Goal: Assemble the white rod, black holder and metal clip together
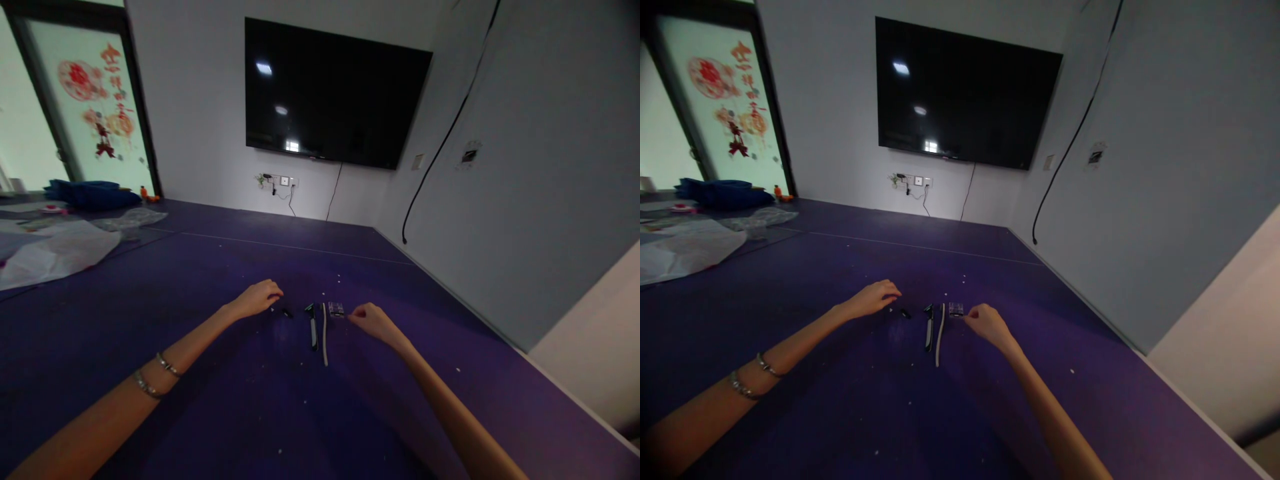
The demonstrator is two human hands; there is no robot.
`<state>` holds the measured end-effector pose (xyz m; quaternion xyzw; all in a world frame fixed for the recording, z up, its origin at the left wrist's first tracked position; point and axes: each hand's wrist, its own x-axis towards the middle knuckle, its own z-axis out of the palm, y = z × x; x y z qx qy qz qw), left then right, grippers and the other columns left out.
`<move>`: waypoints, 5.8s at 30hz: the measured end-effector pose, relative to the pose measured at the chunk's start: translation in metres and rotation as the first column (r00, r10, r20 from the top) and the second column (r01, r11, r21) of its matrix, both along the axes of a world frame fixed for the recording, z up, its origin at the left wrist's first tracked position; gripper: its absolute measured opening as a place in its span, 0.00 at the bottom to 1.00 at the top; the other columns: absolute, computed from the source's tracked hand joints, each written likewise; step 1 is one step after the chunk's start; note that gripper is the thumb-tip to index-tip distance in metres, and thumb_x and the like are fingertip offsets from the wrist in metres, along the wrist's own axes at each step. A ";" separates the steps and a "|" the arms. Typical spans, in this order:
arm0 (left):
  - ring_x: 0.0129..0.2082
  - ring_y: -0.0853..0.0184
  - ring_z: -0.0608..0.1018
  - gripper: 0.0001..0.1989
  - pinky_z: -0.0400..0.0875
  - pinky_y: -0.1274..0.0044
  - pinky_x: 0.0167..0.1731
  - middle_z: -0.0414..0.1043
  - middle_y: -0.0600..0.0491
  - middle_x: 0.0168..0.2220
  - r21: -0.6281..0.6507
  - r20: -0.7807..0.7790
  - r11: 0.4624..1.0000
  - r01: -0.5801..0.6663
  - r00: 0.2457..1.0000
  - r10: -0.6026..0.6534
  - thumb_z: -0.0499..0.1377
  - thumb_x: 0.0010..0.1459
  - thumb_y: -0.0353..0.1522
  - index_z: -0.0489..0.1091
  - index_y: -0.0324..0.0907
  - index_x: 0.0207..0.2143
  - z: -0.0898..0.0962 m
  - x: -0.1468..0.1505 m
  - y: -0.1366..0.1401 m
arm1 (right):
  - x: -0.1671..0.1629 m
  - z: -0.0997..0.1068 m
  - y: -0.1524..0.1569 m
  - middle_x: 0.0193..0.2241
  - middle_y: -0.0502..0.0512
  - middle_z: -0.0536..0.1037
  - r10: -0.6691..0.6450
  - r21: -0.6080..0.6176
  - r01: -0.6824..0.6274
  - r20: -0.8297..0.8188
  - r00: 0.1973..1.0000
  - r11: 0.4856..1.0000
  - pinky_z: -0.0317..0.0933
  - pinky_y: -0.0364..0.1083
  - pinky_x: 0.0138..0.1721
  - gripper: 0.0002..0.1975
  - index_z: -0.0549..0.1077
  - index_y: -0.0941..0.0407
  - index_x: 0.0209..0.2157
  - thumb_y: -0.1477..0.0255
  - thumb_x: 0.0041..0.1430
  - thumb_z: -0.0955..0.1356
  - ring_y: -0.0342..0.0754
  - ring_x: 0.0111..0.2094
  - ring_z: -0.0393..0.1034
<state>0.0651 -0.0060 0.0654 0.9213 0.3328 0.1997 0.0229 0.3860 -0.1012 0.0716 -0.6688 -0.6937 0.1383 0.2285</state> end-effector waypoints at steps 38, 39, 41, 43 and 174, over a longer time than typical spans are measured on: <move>0.40 0.65 0.69 0.07 0.62 0.70 0.45 0.69 0.50 0.36 0.205 0.227 0.974 0.096 0.963 -0.143 0.54 0.57 0.32 0.70 0.40 0.35 0.006 0.076 -0.010 | -0.016 0.025 0.035 0.33 0.58 0.78 0.243 0.200 -0.174 -0.404 0.882 0.964 0.63 0.43 0.30 0.16 0.76 0.61 0.35 0.65 0.49 0.66 0.46 0.32 0.70; 0.40 0.65 0.69 0.07 0.62 0.70 0.45 0.69 0.50 0.36 0.217 0.214 0.971 0.102 0.965 -0.150 0.54 0.57 0.32 0.70 0.40 0.35 0.007 0.082 -0.010 | -0.018 0.027 0.036 0.33 0.58 0.78 0.245 0.199 -0.174 -0.421 0.874 0.964 0.63 0.43 0.30 0.16 0.76 0.61 0.35 0.65 0.49 0.66 0.46 0.31 0.70; 0.40 0.64 0.68 0.08 0.63 0.70 0.43 0.69 0.49 0.36 0.234 0.197 0.967 0.104 0.969 -0.152 0.53 0.58 0.34 0.70 0.39 0.35 0.007 0.094 -0.012 | -0.019 0.028 0.039 0.32 0.58 0.78 0.239 0.188 -0.171 -0.442 0.865 0.967 0.62 0.42 0.28 0.16 0.76 0.61 0.35 0.64 0.47 0.67 0.46 0.31 0.70; 0.40 0.64 0.68 0.09 0.63 0.69 0.43 0.69 0.48 0.37 0.242 0.196 0.965 0.101 0.969 -0.151 0.53 0.59 0.34 0.70 0.39 0.36 0.006 0.102 -0.012 | -0.017 0.027 0.040 0.32 0.58 0.78 0.231 0.171 -0.171 -0.444 0.866 0.970 0.62 0.42 0.27 0.16 0.77 0.61 0.34 0.64 0.46 0.67 0.46 0.30 0.70; 0.37 0.59 0.77 0.12 0.70 0.72 0.34 0.76 0.47 0.34 -0.259 -0.230 0.839 -0.479 0.874 0.428 0.52 0.53 0.37 0.73 0.41 0.31 -0.002 0.098 -0.087 | 0.028 -0.057 0.056 0.48 0.62 0.72 -0.302 0.189 0.292 0.024 0.953 0.938 0.53 0.57 0.49 0.17 0.74 0.57 0.44 0.72 0.54 0.62 0.59 0.50 0.62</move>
